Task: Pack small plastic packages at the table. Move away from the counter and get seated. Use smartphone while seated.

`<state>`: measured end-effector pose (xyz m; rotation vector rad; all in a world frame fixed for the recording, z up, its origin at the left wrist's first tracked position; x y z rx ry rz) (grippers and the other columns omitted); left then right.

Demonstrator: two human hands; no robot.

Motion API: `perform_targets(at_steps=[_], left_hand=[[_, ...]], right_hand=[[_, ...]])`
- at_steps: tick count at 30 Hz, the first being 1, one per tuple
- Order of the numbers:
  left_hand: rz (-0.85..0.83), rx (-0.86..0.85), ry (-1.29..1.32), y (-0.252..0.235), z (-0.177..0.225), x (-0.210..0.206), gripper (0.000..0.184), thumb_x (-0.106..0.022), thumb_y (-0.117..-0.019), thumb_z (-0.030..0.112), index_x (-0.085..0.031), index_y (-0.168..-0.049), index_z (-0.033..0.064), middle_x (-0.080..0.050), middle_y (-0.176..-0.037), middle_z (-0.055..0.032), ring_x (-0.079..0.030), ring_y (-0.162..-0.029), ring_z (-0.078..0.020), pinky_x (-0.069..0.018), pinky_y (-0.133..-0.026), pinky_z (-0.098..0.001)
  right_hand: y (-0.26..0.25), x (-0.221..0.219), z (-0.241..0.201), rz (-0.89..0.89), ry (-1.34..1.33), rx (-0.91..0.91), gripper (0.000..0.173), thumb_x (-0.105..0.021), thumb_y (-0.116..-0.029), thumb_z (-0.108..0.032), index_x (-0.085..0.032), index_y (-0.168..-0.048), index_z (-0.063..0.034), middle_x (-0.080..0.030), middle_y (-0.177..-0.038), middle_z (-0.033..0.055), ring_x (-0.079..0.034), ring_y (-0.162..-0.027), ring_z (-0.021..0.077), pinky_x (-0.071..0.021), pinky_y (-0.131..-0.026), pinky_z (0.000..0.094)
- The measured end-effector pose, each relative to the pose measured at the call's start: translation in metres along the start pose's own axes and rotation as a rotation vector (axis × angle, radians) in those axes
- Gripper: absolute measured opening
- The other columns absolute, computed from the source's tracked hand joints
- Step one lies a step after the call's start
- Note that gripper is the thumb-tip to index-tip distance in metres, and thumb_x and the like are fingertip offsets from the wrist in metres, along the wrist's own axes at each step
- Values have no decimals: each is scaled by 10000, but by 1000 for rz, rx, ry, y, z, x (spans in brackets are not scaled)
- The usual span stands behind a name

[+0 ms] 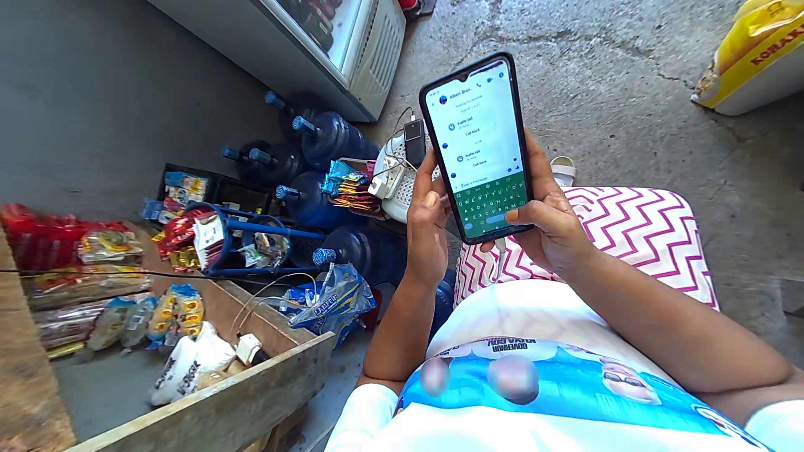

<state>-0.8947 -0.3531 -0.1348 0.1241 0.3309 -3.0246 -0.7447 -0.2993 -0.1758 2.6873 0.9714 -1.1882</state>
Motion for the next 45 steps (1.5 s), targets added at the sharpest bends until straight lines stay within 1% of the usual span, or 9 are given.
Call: perform_targets(at_steps=[3, 5, 8, 11, 17, 33, 40, 43, 45], left_hand=[[23, 5, -11, 1, -1, 0, 584, -265, -1071, 364, -260, -1574, 68, -606, -1340, -38, -645, -1129, -97, -540, -975, -297], [53, -13, -21, 1, 0, -2, 509, -240, -1064, 203, -320, -1552, 80, -635, -1290, -15, -657, -1098, -80, -551, -965, -294], [67, -39, 3, 1, 1, -3, 510, -264, -1056, 101, -326, -1562, 75, -621, -1327, -13, -648, -1127, -73, -543, -989, -295], [76, -51, 7, 1, 1, -3, 505, -279, -1063, 106, -336, -1564, 73, -599, -1358, -20, -641, -1134, -76, -541, -992, -297], [85, -42, 3, 2, 1, -3, 498, -292, -1067, 121, -342, -1561, 80, -613, -1341, -11, -645, -1130, -75, -544, -984, -296], [90, -63, -1, 3, 0, -1, 489, -285, -1065, 120, -354, -1545, 63, -624, -1323, -23, -649, -1129, -87, -544, -993, -312], [69, -82, -7, 4, 2, -1, 500, -298, -1060, 185, -340, -1542, 60, -631, -1303, -11, -647, -1123, -77, -543, -986, -295], [50, -82, 17, 4, 2, -1, 508, -333, -1039, 117, -315, -1544, 64, -643, -1274, -4, -662, -1098, -78, -557, -971, -295], [35, -73, 10, 5, 2, -2, 559, -330, -1000, 40, -268, -1556, 58, -646, -1267, -11, -671, -1086, -81, -564, -954, -295]], right_hand=[[0, -1, -1, 24, 25, -14, 880, -509, -858, 36, -150, -1607, -253, -602, -1326, 48, -725, -1015, 202, -642, -555, 337], [0, -3, -1, 14, 61, -13, 924, -673, -879, -34, -139, -1596, -270, -617, -1308, 31, -733, -995, 192, -649, -574, 322], [0, -8, -3, 15, 127, -6, 1083, -805, -810, -35, -108, -1610, -253, -622, -1292, 32, -736, -982, 174, -657, -596, 298], [0, -10, -3, 31, 163, -16, 1125, -796, -770, 46, -102, -1609, -235, -630, -1269, 33, -741, -962, 163, -654, -590, 283], [0, -10, -4, 42, 177, -45, 1144, -791, -759, 84, -103, -1614, -242, -623, -1275, 39, -742, -969, 166, -660, -605, 291], [-1, -10, -2, 16, 159, -36, 1109, -793, -792, 45, -106, -1611, -248, -620, -1283, 34, -739, -985, 166, -659, -602, 288], [1, -9, -1, -14, 104, -13, 1025, -790, -864, -84, -112, -1608, -273, -609, -1318, 31, -727, -1029, 187, -660, -618, 308], [1, -7, 0, -18, 68, -9, 902, -701, -934, -144, -115, -1608, -271, -594, -1346, 28, -713, -1065, 191, -660, -635, 321], [0, -7, -1, -15, 65, -7, 833, -589, -944, -68, -120, -1605, -262, -589, -1346, 22, -712, -1058, 177, -655, -637, 315]])
Point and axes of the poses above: each hand's wrist, its own y-axis away from the middle knuckle, its own x-axis out of the back of the hand, z = x × y, the point moved 1 cm from there along -y, towards the middle knuckle
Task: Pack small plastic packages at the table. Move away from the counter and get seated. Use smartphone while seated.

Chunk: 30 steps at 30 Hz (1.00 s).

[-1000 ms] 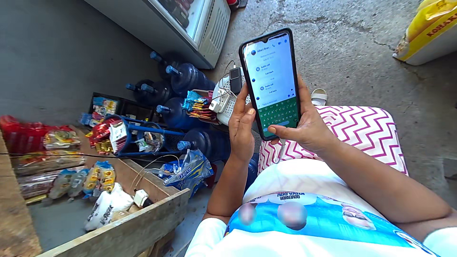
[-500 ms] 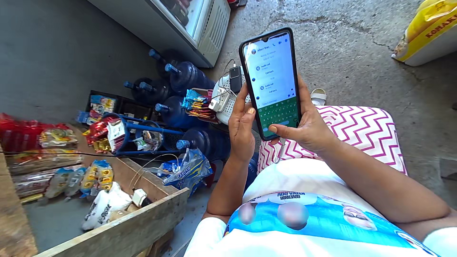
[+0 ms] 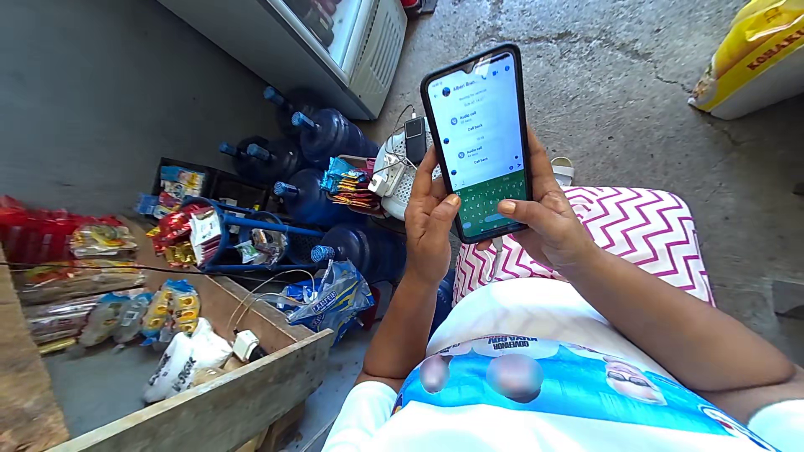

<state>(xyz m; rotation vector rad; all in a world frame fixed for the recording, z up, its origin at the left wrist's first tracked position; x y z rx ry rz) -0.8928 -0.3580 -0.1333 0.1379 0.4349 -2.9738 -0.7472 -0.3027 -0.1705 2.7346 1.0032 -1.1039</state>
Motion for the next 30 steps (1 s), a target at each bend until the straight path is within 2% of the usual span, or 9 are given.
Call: perform_targets(at_steps=[3, 7, 11, 14, 20, 23, 26, 30], left_hand=[[-34, -7, -13, 1, 0, 0, 627, -396, -959, -5, -228, -1560, 51, -636, -1286, -19, -674, -1067, -80, -576, -922, -292], [-92, -50, -67, 1, -3, -1, 784, -516, -873, -33, -168, -1573, 27, -578, -1330, -51, -659, -1069, -95, -584, -881, -289], [-118, -76, -85, 2, -6, -2, 882, -547, -837, -36, -83, -1586, 15, -542, -1364, -54, -634, -1122, -91, -570, -915, -285], [-104, -75, -105, 3, -5, -4, 901, -534, -816, -61, -72, -1587, -3, -539, -1372, -62, -627, -1143, -88, -559, -948, -290], [-51, -43, -101, 3, -4, -7, 822, -479, -864, -97, -111, -1590, 16, -556, -1365, -78, -641, -1123, -96, -570, -925, -290], [-30, -38, -120, 3, -5, -8, 822, -486, -860, -87, -120, -1589, 10, -563, -1355, -84, -643, -1124, -99, -569, -928, -294], [-22, -39, -122, 4, -6, -8, 830, -496, -856, -78, -120, -1590, 9, -560, -1354, -80, -641, -1124, -99, -569, -929, -292], [25, -27, -107, 4, -6, -13, 786, -516, -887, -60, -148, -1578, 11, -576, -1328, -76, -659, -1089, -97, -591, -876, -278]], right_hand=[[-1, 2, 0, -2, -18, 35, 783, -486, -922, 11, -159, -1589, -239, -592, -1337, 20, -714, -1058, 170, -655, -622, 315], [-1, 3, 0, 0, -23, 70, 756, -449, -898, 10, -195, -1568, -231, -596, -1327, 8, -712, -1057, 160, -653, -621, 314], [0, 2, -2, -11, -24, 101, 758, -427, -895, 39, -190, -1570, -212, -572, -1350, 6, -695, -1104, 157, -657, -652, 314], [1, 2, -1, -24, -5, 126, 766, -423, -899, 47, -172, -1580, -195, -558, -1365, -6, -677, -1129, 135, -652, -713, 294], [1, 2, 0, -21, 1, 126, 763, -421, -897, 52, -183, -1578, -196, -550, -1371, 0, -677, -1131, 144, -654, -691, 304], [1, 2, 1, -3, -8, 111, 698, -431, -947, -2, -211, -1572, -220, -563, -1355, 1, -689, -1094, 154, -652, -650, 304], [1, 1, 1, 14, 33, 107, 647, -432, -1017, -60, -172, -1591, -208, -546, -1379, -9, -676, -1123, 134, -653, -726, 296], [0, 0, 3, 45, 66, 119, 630, -426, -1037, -53, -164, -1597, -173, -546, -1389, -7, -664, -1154, 123, -643, -817, 295]])
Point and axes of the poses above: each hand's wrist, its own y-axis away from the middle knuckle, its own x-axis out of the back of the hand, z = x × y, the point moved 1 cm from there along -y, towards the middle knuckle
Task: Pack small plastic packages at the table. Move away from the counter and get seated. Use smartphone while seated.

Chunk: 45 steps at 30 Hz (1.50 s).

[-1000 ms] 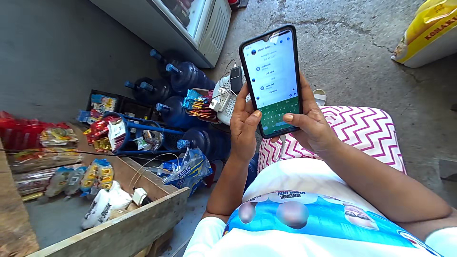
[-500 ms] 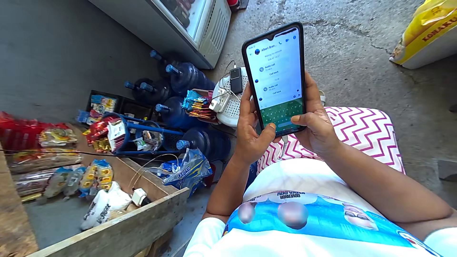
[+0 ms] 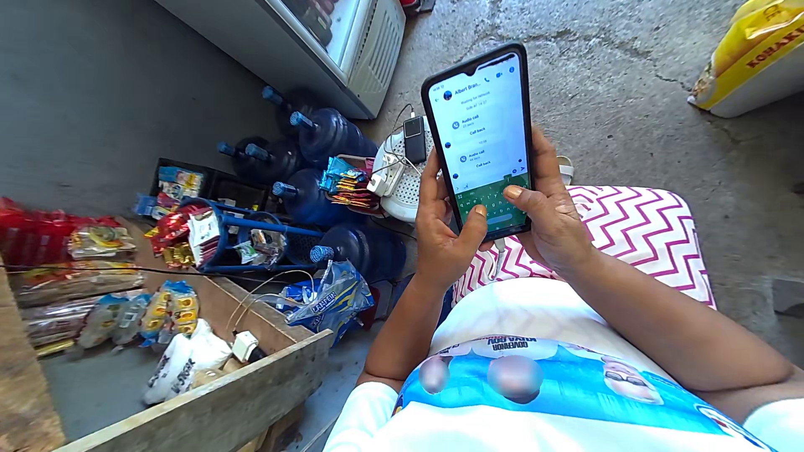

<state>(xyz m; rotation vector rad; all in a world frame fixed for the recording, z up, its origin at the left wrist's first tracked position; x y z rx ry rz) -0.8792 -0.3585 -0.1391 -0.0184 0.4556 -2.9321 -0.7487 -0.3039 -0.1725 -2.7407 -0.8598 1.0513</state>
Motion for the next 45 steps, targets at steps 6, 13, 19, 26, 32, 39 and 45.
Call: perform_targets(at_steps=[6, 13, 19, 26, 32, 39, 45], left_hand=[[86, 26, -1, 0, 0, -9, 725, -530, -934, -76, -192, -1566, 35, -584, -1309, -69, -681, -1033, -86, -605, -813, -249], [53, 29, 29, 1, 0, -6, 692, -478, -960, -31, -172, -1576, 44, -571, -1329, -60, -662, -1073, -88, -595, -848, -267], [-2, 23, 93, 3, -4, 1, 745, -440, -941, -23, -105, -1599, 70, -544, -1373, -24, -648, -1090, -64, -592, -845, -249], [-14, 3, 98, 3, -3, 2, 757, -416, -914, -38, -113, -1598, 76, -539, -1368, -31, -646, -1076, -58, -594, -802, -233], [-16, -10, 97, 4, -2, 2, 766, -417, -909, -47, -105, -1600, 63, -531, -1381, -28, -625, -1123, -58, -566, -908, -255], [-7, -2, 112, 3, 0, 2, 764, -411, -908, -52, -117, -1601, 79, -550, -1367, -32, -653, -1068, -62, -595, -799, -234], [-2, 1, 104, 3, 0, 2, 774, -411, -898, -65, -125, -1603, 76, -550, -1368, -39, -649, -1085, -73, -589, -843, -253]], right_hand=[[-1, 3, 1, -12, -29, -20, 598, -462, -1042, -148, -201, -1577, -199, -549, -1373, -18, -661, -1152, 124, -645, -791, 291], [-1, 6, 1, -33, -156, -62, 648, -413, -950, -67, -254, -1555, -234, -595, -1342, 1, -695, -1090, 161, -648, -665, 313], [0, 7, -1, -93, -121, -68, 825, -397, -860, 3, -134, -1618, -189, -564, -1377, 35, -680, -1123, 180, -653, -688, 350], [-1, 6, -3, -106, -62, -62, 905, -410, -816, 72, -94, -1631, -163, -546, -1404, 26, -658, -1158, 142, -644, -785, 320], [0, 4, -4, -104, -69, -58, 892, -412, -826, 76, -110, -1627, -176, -560, -1395, 27, -673, -1143, 154, -652, -706, 316], [-1, 4, -4, -95, -53, -65, 898, -394, -817, 84, -110, -1627, -176, -565, -1377, 34, -679, -1127, 157, -655, -700, 331], [-1, 3, -5, -88, -57, -76, 892, -397, -817, 76, -119, -1624, -183, -570, -1366, 44, -687, -1110, 181, -658, -677, 362]])
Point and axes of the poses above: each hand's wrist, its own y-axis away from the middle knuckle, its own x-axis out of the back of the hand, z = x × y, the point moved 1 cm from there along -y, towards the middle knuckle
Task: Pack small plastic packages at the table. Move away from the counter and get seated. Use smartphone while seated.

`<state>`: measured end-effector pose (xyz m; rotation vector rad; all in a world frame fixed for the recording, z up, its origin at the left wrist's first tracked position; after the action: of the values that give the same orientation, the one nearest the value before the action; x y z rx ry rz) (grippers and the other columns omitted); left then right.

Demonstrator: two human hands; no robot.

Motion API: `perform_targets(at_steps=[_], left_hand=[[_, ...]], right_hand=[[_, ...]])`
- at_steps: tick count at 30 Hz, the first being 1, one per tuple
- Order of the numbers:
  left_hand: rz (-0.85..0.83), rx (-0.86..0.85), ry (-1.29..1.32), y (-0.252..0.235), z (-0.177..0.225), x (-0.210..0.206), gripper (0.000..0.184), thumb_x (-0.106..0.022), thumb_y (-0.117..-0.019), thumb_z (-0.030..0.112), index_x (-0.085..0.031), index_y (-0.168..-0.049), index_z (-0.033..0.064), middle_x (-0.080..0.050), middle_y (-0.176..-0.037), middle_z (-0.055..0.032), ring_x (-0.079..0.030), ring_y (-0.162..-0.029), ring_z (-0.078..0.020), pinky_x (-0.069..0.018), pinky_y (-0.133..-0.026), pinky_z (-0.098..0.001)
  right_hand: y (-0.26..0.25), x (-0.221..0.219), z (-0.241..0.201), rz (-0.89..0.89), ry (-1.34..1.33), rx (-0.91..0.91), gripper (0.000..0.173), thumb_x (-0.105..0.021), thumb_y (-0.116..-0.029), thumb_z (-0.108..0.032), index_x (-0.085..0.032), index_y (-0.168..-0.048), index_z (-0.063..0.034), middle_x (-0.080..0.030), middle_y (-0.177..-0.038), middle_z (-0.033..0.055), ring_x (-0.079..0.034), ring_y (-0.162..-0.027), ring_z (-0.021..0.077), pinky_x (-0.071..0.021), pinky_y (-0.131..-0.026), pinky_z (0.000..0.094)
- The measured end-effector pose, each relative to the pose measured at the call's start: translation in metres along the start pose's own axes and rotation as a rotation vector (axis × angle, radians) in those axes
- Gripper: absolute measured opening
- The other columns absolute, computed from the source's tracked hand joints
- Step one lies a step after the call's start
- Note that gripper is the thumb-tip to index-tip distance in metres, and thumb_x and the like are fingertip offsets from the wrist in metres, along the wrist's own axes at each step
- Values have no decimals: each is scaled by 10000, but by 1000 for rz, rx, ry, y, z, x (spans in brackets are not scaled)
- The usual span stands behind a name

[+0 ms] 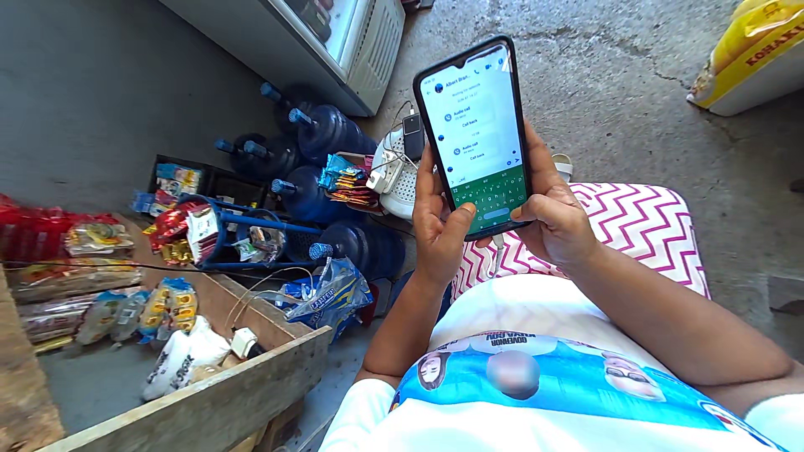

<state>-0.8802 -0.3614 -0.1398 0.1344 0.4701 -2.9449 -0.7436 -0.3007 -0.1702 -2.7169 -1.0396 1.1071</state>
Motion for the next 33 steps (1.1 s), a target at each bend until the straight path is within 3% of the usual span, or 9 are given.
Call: perform_targets(at_steps=[4, 20, 24, 28, 30, 33], left_hand=[[-8, -6, -11, -1, 1, 0, 770, -404, -900, -74, -118, -1602, 63, -541, -1376, -43, -636, -1107, -70, -570, -900, -263], [-3, -8, -10, 1, -1, 1, 770, -403, -889, -75, -132, -1597, 55, -554, -1360, -44, -648, -1088, -76, -584, -864, -263], [-2, -16, -6, 1, -2, 1, 765, -406, -892, -69, -143, -1599, 58, -566, -1343, -38, -652, -1076, -74, -588, -851, -258], [-19, -24, 8, 0, -2, 2, 749, -386, -904, -63, -139, -1599, 68, -560, -1351, -27, -641, -1097, -64, -579, -876, -257], [-27, -37, 34, 0, -2, 2, 685, -367, -949, 4, -147, -1592, 88, -551, -1361, -4, -633, -1110, -51, -576, -882, -249], [-37, -44, 111, 0, -4, 4, 585, -402, -1071, 306, -201, -1594, 136, -529, -1424, 29, -578, -1230, -61, -517, -1021, -278]], right_hand=[[0, -1, -1, 6, 7, -2, 886, -390, -817, 83, -124, -1618, -187, -581, -1350, 36, -698, -1081, 173, -657, -654, 352], [1, 1, 0, -2, -15, 4, 880, -397, -819, 82, -136, -1617, -183, -580, -1355, 41, -696, -1088, 180, -654, -642, 345], [1, 2, 1, -27, -43, 9, 866, -395, -832, 50, -118, -1618, -181, -557, -1387, 29, -671, -1142, 171, -653, -721, 345], [0, 3, 1, -52, -77, 16, 827, -364, -853, 16, -115, -1617, -183, -554, -1386, 53, -675, -1128, 204, -649, -677, 365], [1, 3, 1, -49, -80, 20, 810, -362, -864, 2, -120, -1615, -184, -540, -1399, 55, -663, -1155, 205, -648, -713, 370], [1, 4, 2, -54, -91, 27, 765, -370, -911, -35, -130, -1620, -195, -535, -1413, 46, -653, -1175, 197, -647, -739, 358]])
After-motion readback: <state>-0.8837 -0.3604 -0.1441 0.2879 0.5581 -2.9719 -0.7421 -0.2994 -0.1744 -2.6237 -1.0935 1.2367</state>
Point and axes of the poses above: each hand's wrist, its own y-axis away from the middle knuckle, its own x-axis out of the back of the hand, z = x × y, the point moved 1 cm from there along -y, towards the middle knuckle
